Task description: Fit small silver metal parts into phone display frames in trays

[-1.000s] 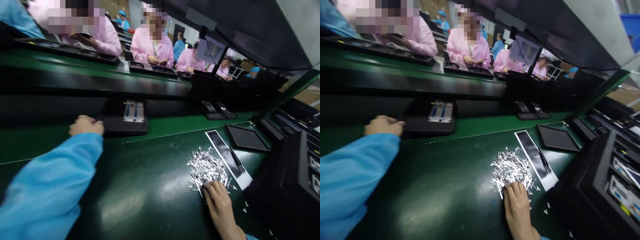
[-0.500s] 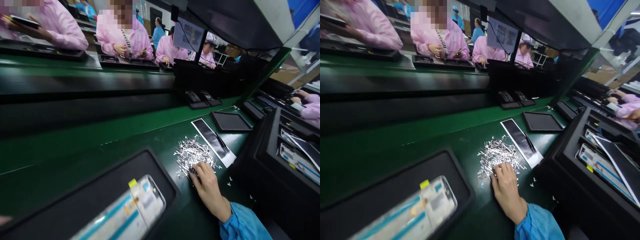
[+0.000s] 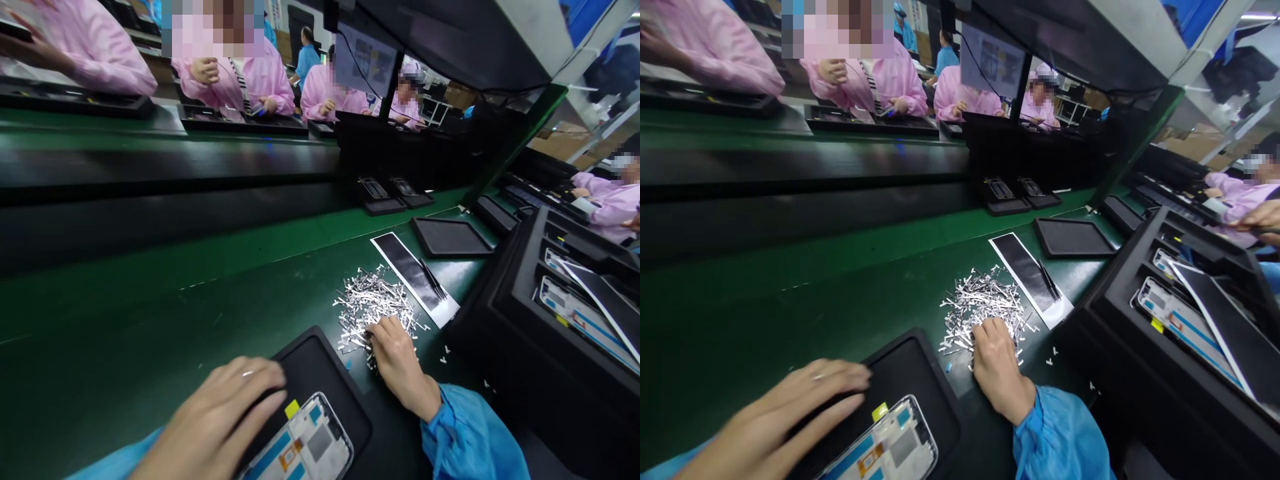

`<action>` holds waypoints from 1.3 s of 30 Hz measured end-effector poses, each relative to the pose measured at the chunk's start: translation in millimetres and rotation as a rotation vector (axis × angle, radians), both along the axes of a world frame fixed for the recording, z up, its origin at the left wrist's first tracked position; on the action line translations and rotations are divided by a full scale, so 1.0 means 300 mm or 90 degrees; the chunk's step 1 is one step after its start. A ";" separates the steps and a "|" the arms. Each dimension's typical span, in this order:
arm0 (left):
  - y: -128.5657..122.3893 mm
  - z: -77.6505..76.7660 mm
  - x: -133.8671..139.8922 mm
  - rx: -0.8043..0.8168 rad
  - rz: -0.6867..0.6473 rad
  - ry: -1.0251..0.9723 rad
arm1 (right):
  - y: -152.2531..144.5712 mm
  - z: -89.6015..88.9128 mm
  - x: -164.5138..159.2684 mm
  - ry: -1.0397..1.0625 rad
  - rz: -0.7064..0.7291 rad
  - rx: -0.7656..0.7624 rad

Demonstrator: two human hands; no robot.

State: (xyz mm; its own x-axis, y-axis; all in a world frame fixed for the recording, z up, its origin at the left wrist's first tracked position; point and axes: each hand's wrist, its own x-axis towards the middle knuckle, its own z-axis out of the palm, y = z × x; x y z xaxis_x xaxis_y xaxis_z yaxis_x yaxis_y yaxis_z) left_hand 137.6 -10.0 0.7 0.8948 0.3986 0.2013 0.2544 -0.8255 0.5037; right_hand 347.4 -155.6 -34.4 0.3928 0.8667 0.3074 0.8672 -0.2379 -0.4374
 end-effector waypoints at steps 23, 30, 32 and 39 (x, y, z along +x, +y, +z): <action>-0.086 0.071 0.399 -0.685 0.126 -0.075 | -0.012 0.115 0.009 0.622 -0.061 0.163; -0.073 0.083 0.372 -0.664 0.154 -0.100 | -0.016 0.132 0.010 0.674 -0.037 0.134; -0.078 0.083 0.371 -0.634 0.145 -0.097 | -0.016 0.134 0.008 0.694 -0.033 0.130; -0.123 0.026 0.334 0.073 -0.011 -0.282 | -0.012 0.140 0.006 0.819 -0.037 0.154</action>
State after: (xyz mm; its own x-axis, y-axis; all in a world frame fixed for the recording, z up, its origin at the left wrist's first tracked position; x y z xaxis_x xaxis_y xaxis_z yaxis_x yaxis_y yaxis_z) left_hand 237.7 -47.1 8.5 0.7196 0.3369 0.6072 0.0204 -0.8843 0.4665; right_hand 349.2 -159.1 7.5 0.5541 0.8150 -0.1693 -0.2093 -0.0604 -0.9760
